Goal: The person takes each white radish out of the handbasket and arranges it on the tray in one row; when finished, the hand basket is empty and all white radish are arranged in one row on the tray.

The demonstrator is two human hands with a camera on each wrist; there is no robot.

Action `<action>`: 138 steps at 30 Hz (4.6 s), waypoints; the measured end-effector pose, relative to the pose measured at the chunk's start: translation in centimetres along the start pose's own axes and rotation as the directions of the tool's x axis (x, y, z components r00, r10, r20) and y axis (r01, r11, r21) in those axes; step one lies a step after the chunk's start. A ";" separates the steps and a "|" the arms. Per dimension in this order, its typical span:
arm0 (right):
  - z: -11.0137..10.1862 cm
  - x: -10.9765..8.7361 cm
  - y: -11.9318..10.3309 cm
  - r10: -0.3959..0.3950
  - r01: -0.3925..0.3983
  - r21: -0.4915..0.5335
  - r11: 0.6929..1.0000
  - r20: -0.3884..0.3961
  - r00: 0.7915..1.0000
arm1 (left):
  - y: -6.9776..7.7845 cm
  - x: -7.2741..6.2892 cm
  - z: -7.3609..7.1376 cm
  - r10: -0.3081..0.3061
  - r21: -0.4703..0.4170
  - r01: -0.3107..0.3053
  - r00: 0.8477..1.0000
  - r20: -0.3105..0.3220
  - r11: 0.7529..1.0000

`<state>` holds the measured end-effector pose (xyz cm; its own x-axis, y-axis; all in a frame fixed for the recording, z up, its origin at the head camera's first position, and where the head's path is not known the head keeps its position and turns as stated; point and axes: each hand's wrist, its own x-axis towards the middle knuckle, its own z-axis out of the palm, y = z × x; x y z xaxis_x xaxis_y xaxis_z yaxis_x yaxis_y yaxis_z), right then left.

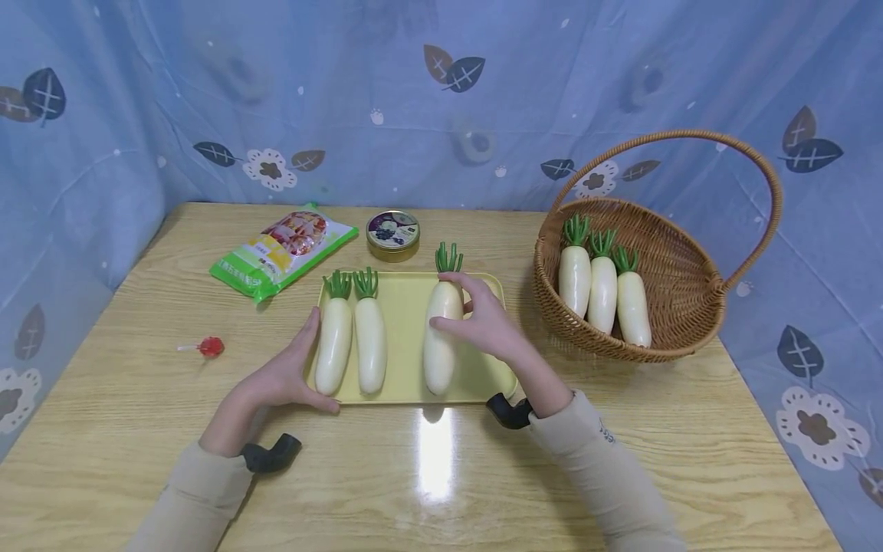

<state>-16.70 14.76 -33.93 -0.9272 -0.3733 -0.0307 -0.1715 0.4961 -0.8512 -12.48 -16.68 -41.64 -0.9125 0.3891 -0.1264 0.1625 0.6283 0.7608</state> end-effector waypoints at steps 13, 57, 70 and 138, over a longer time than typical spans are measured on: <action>2.6 1.2 0.5 0.020 -0.022 0.088 0.996 0.023 1.000 | -0.1 0.0 0.0 0.006 0.005 -0.006 1.000 -0.009 1.000; 7.5 4.0 1.4 0.100 -0.100 -0.012 0.995 0.144 0.985 | 0.0 0.0 0.1 -0.005 0.013 0.005 1.000 0.004 1.000; 7.5 4.1 1.3 0.054 -0.036 -0.105 0.994 0.175 0.983 | 0.3 -0.1 -0.1 -0.013 0.003 0.013 1.000 0.006 1.000; -2.0 -0.9 -2.5 0.004 0.012 -0.181 0.983 0.086 0.996 | -0.1 0.0 0.0 -0.013 -0.010 0.013 1.000 0.005 1.000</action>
<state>-16.15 15.47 -30.74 -0.8957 -0.4376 -0.0794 -0.2399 0.6257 -0.7423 -12.45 -16.74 -41.76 -0.9125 0.3846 -0.1392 0.1473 0.6264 0.7654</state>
